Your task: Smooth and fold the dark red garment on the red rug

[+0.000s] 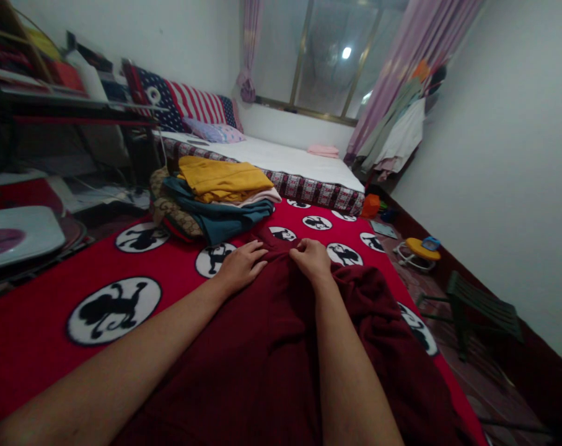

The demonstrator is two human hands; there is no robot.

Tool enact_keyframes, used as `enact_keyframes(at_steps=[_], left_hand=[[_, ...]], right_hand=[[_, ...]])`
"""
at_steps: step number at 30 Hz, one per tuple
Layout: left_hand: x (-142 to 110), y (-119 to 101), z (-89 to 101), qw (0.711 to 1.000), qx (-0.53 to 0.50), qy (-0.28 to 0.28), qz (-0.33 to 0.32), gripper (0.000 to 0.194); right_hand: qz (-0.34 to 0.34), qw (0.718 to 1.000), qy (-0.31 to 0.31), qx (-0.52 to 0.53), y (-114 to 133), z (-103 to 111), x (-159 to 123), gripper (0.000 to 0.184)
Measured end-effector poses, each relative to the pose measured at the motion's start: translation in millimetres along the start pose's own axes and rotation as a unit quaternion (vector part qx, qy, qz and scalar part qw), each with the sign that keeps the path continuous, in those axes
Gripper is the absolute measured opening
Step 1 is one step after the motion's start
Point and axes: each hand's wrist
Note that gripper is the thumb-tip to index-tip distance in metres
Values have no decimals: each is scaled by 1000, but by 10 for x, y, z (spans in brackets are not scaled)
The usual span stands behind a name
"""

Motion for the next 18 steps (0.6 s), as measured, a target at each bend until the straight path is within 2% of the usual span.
enact_keyframes(at_steps=[2, 5, 7, 9, 10, 14, 16, 18], left_hand=[[-1, 1, -2, 999, 15, -12, 26, 31], [3, 2, -10, 998, 41, -9, 49, 30], [10, 4, -15, 997, 49, -13, 56, 30], [18, 6, -20, 996, 48, -12, 77, 33], [22, 6, -23, 995, 46, -5, 90, 35], [28, 8, -33, 991, 46, 40, 122, 41], [31, 19, -31, 991, 46, 43, 118, 41], [38, 37, -24, 994, 39, 18, 97, 37]], right_hand=[[-39, 997, -19, -61, 34, 39, -22, 18], [-47, 989, 14, -142, 82, 35, -64, 17], [8, 987, -5, -160, 139, -20, -87, 17], [78, 988, -33, -128, 214, -111, -105, 21], [110, 989, -23, -94, 251, -169, -114, 22], [224, 968, 115, 21, 310, -442, -162, 24], [243, 961, 131, 19, 278, -558, -184, 31], [235, 964, 125, 13, 233, -626, -187, 35]])
Point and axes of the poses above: each hand's wrist, its own x-axis towards the middle knuckle, its own z-axis out of the back of the hand, y = z × x, and after that the axes turned 9 degrees about x, right-handed
